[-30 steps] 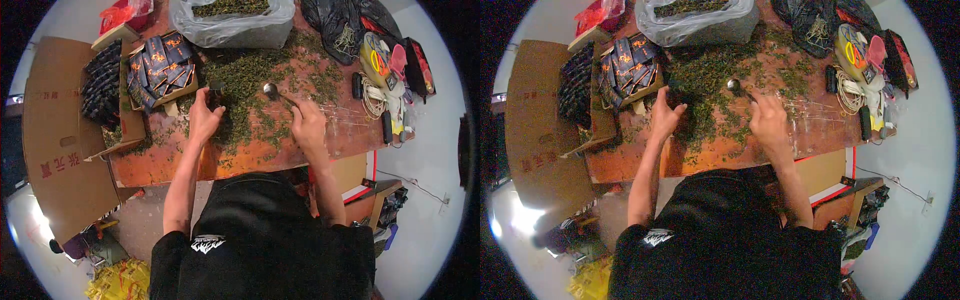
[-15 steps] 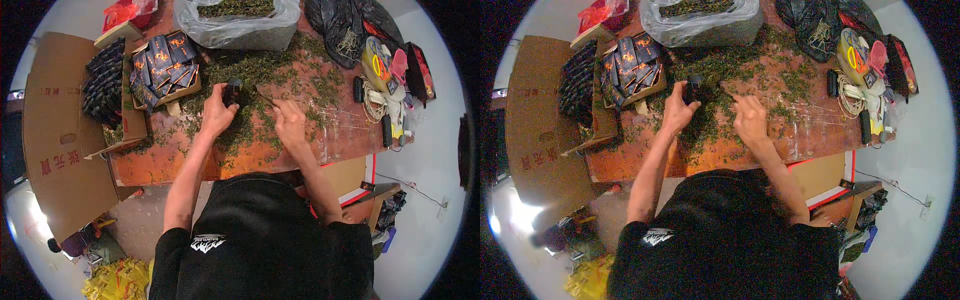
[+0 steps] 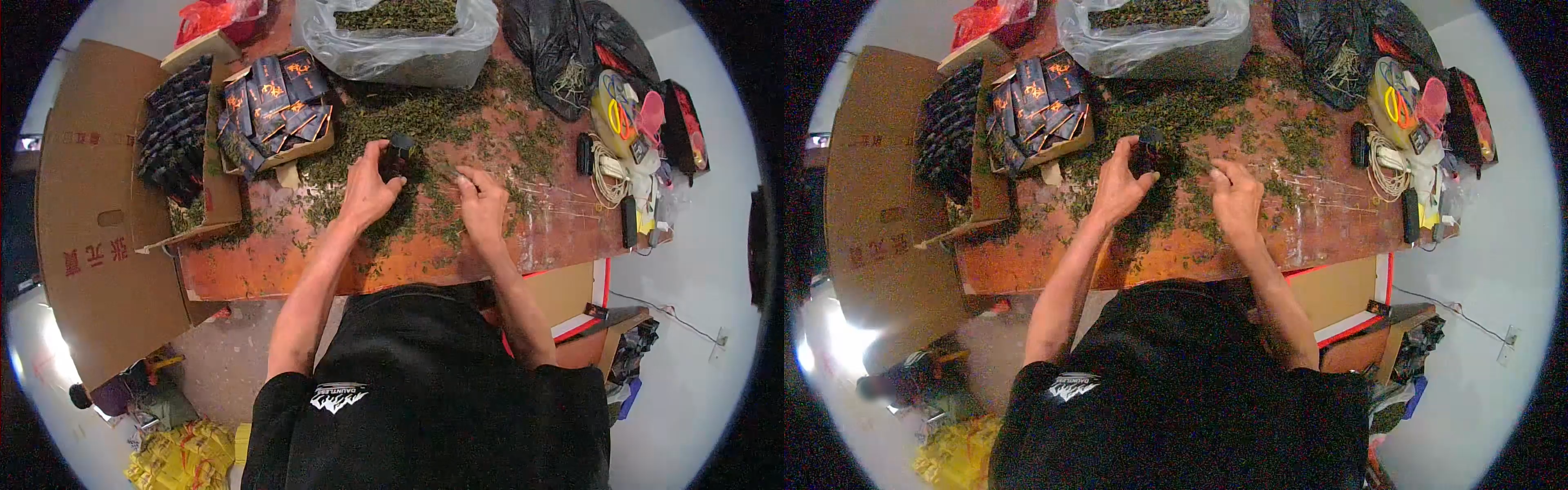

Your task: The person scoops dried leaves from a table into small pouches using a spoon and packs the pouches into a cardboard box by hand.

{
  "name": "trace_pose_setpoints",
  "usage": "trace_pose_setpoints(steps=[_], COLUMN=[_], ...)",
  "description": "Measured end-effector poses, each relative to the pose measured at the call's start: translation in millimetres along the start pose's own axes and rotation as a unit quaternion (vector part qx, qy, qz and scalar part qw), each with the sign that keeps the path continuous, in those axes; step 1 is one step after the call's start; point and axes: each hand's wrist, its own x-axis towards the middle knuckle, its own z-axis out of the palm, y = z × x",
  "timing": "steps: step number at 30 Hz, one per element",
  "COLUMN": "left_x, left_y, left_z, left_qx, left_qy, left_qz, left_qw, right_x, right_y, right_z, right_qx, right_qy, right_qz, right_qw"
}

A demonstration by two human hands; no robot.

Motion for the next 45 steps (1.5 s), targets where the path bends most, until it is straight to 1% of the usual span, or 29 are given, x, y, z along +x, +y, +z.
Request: trace_pose_setpoints(steps=[3, 6, 9, 12, 15, 18, 21, 24, 27, 30, 33, 39, 42, 45], left_x=[-0.9, -3.8, -6.3, -7.6, -8.9, -8.5, -8.0, -9.1, -9.3, -8.8, -9.1, -8.0, -5.9, -5.5], left_y=[-1.9, -1.8, -2.5, -2.9, 1.1, -4.9, -11.1, -9.6, -10.8, -12.9, -11.0, -7.5, -10.4, -10.4], left_z=[1.4, 1.2, 1.3, 0.3, -3.2, -2.7, -1.2, -0.9, 0.5, 2.1, 2.7, 4.0, 5.4, 5.3], left_qx=[0.001, 0.006, 0.009, -0.003, -0.002, 0.013, 0.021, 0.033, 0.048, 0.053, 0.054, 0.071, 0.078, 0.082], left_qy=[-0.003, 0.005, 0.011, 0.009, 0.015, 0.03, 0.035, 0.037, 0.035, 0.034, 0.038, 0.044, 0.045, 0.042], left_qz=[0.002, 0.013, 0.013, 0.003, -0.004, 0.011, 0.024, 0.03, 0.027, 0.025, 0.029, 0.039, 0.047, 0.044], left_qw=[1.0, 1.0, 1.0, 1.0, 1.0, 0.999, 0.999, 0.998, 0.998, 0.998, 0.997, 0.996, 0.995, 0.995], right_x=[0.0, 1.0, 3.0, 1.9, 2.8, 3.7, 4.8, 6.6, 5.9, 6.8, 6.8, 9.9, 10.0, 10.4], right_y=[15.4, 24.4, 30.2, 27.8, 18.2, 2.2, -7.6, -13.8, -30.3, -32.8, -38.3, -54.9, -63.1, -67.1], right_z=[4.5, 3.1, 2.4, -2.2, -5.3, -21.2, -29.1, -36.6, -46.3, -53.0, -57.3, -57.6, -58.0, -57.3], right_qx=[0.066, 0.081, 0.085, 0.119, 0.189, 0.143, 0.189, 0.16, 0.186, 0.164, 0.151, 0.046, -0.015, -0.048], right_qy=[0.0, 0.001, 0.006, 0.002, 0.024, 0.015, 0.02, 0.032, 0.027, 0.018, 0.01, 0.029, 0.018, 0.016], right_qz=[0.068, 0.084, 0.075, 0.103, 0.099, 0.089, 0.083, 0.069, 0.063, 0.036, 0.041, -0.109, -0.15, -0.185], right_qw=[0.996, 0.993, 0.994, 0.988, 0.977, 0.986, 0.978, 0.984, 0.98, 0.986, 0.988, 0.993, 0.988, 0.981])
